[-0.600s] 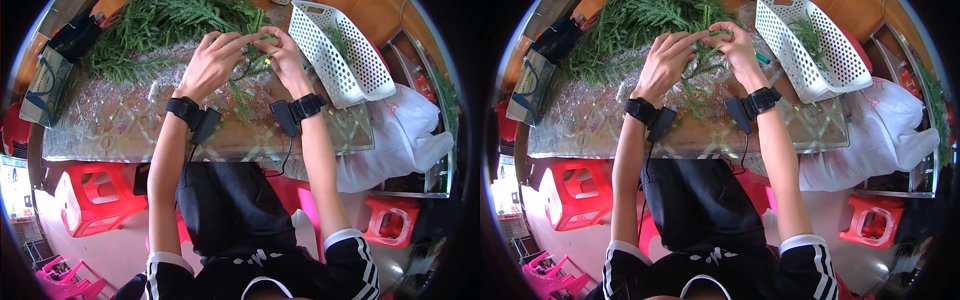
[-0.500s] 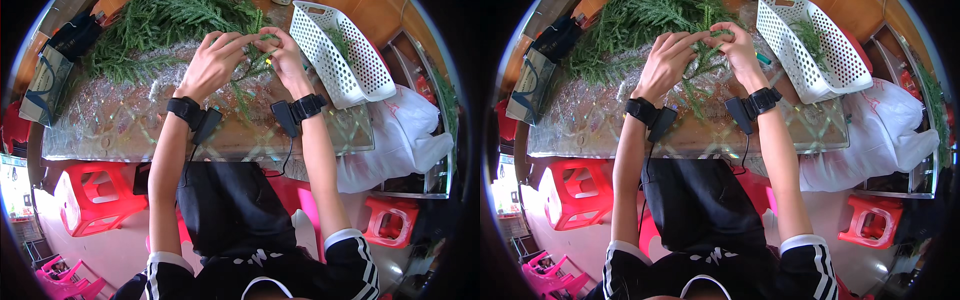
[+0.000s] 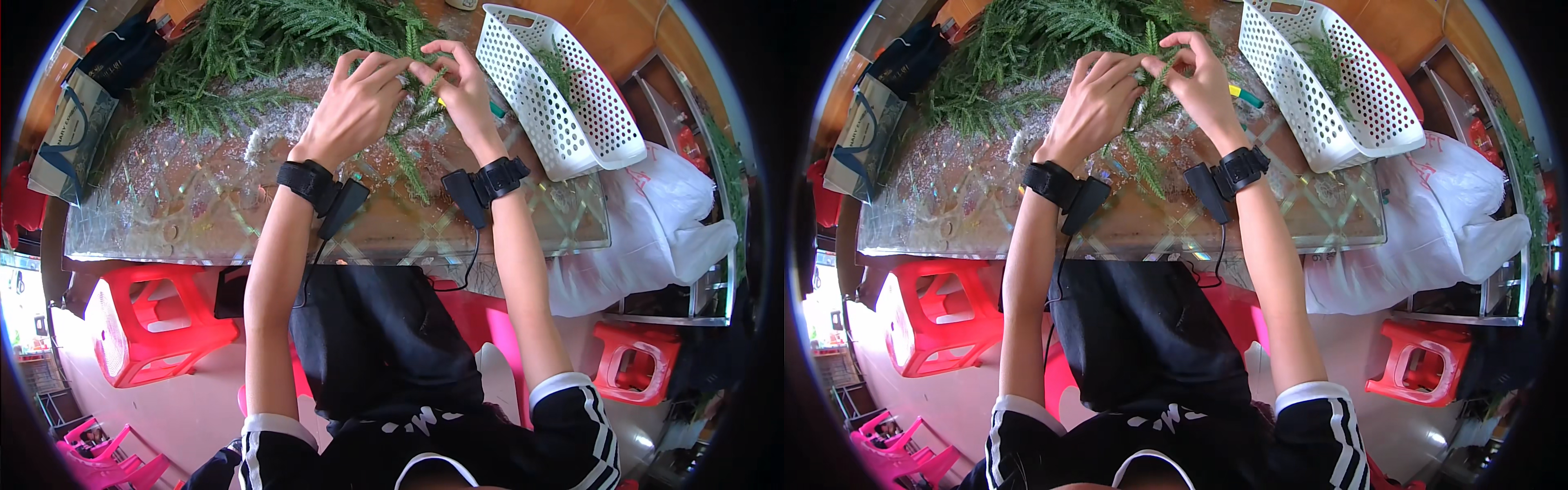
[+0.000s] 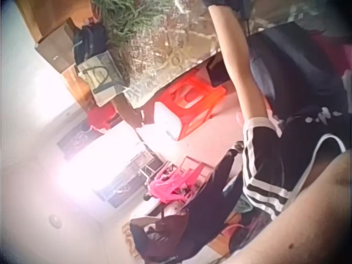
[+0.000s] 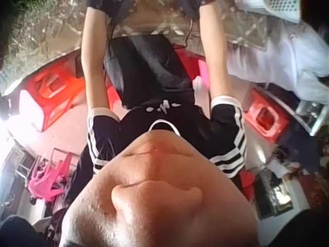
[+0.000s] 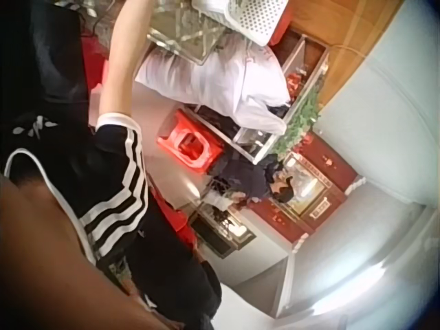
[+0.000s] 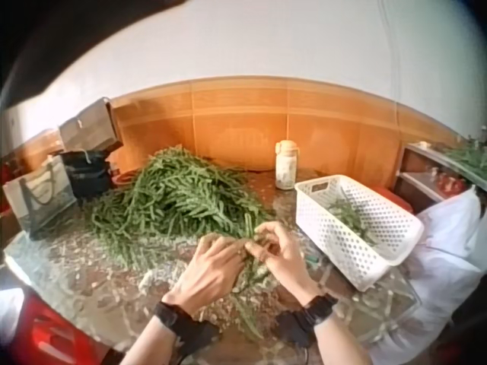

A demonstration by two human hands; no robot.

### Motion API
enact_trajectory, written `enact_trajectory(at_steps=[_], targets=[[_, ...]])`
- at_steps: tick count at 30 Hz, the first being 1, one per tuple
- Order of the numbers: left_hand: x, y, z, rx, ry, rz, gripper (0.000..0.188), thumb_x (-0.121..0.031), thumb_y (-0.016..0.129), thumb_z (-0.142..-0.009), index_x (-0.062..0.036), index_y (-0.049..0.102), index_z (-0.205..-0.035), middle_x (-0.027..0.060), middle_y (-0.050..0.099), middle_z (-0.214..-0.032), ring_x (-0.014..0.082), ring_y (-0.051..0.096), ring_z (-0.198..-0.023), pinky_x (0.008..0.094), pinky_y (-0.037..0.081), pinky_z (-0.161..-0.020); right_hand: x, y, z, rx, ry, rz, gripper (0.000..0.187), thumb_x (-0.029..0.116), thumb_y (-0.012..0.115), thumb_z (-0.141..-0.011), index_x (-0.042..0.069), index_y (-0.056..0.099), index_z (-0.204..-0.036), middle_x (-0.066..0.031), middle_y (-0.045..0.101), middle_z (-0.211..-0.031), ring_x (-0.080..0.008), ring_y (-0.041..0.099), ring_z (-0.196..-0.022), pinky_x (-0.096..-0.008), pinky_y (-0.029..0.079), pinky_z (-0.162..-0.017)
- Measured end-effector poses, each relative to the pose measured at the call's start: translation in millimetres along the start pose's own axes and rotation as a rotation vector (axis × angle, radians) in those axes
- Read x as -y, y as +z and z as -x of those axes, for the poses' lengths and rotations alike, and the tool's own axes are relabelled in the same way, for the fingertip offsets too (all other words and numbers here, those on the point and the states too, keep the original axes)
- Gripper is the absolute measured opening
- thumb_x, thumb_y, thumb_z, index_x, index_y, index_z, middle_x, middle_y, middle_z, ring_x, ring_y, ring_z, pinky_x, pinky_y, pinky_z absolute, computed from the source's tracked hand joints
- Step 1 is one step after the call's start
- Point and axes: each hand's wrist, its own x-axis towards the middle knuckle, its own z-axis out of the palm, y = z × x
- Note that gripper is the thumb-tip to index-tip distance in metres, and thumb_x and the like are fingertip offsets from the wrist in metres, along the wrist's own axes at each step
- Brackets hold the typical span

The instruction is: Trimming and sorting green plant stems into a plastic basket.

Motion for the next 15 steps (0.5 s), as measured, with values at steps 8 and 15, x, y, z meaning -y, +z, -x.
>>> enact_trajectory(at_steps=[8,15], targets=[[1.5,-2.1,0.5,0.025,-0.027,-0.077,0.011,-0.008,0.053,-0.075,-0.0021,0.063,-0.076,0.0041,0.055,-0.115,0.0187,0.050,-0.103,0.0450,0.033,-0.096,-6.7,5.9,-2.6,0.038,-0.303,0.240,0.047,0.017,0.073,-0.073,0.008,0.049,-0.112,-0.0019,0.057,-0.087,-0.0120,0.054,-0.074,-0.0268,0.046,-0.073],[1.9,1.2,0.8,-0.013,-0.070,-0.083,0.009,-0.007,0.054,-0.074,-0.0037,0.062,-0.073,0.0021,0.053,-0.116,0.0186,0.050,-0.103,0.0494,0.030,-0.097,-3.5,5.5,0.5,-0.006,-0.279,0.286,0.041,0.011,0.071,-0.072,0.005,0.053,-0.109,-0.0062,0.062,-0.091,-0.0144,0.060,-0.081,-0.0280,0.047,-0.076]])
